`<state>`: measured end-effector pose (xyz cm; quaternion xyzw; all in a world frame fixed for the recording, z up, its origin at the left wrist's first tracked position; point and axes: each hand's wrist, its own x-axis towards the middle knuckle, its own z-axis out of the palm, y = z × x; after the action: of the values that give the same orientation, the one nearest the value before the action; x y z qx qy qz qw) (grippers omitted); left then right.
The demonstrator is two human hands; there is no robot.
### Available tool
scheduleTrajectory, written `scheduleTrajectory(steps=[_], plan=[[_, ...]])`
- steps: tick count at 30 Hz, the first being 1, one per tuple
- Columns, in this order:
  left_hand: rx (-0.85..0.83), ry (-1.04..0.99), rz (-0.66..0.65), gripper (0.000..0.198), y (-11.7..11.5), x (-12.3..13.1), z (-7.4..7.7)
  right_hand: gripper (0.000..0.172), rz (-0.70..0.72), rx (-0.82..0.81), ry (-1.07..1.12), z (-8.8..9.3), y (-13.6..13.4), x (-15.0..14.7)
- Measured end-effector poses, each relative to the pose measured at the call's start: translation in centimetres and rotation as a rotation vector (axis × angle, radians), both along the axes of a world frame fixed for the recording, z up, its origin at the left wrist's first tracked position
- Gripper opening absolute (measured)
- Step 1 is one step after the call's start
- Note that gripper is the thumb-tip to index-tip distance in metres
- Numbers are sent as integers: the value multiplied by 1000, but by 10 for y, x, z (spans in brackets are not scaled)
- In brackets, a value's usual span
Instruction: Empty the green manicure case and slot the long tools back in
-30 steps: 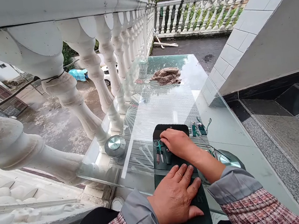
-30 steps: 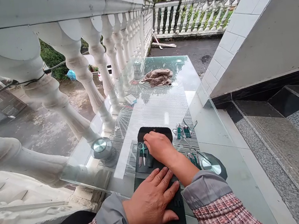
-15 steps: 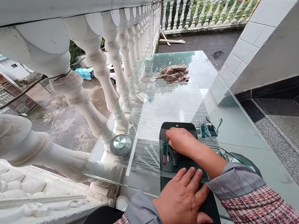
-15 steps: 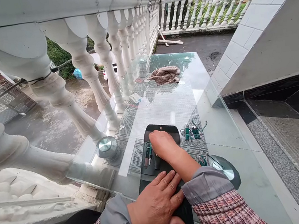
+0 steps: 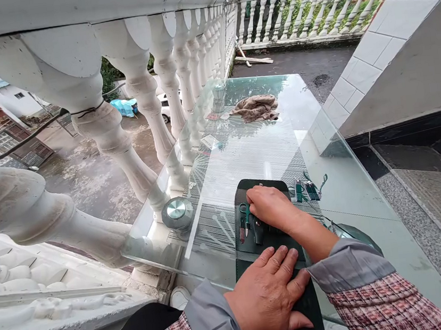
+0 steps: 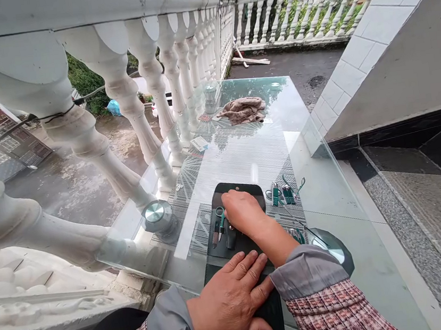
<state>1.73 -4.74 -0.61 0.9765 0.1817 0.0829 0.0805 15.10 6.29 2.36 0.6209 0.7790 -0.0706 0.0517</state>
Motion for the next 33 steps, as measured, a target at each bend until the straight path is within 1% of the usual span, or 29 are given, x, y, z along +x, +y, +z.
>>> scheduleTrajectory(steps=[10,20,23,27,30,33], plan=[[5,10,-3,72,0,0,0,20,-21,3,-21,-2,0,0],[19,20,-5,70,1,-1,0,23,-163,126,-6,0,6,16],[25,21,-4,69,0,-1,0,22,-204,199,97,1,9,23],[37,21,-2,69,0,-1,2,19,-279,291,307,6,12,38],[36,25,7,69,0,0,2,17,-392,323,531,15,13,54],[27,28,26,69,0,0,0,19,-538,351,788,25,12,73]])
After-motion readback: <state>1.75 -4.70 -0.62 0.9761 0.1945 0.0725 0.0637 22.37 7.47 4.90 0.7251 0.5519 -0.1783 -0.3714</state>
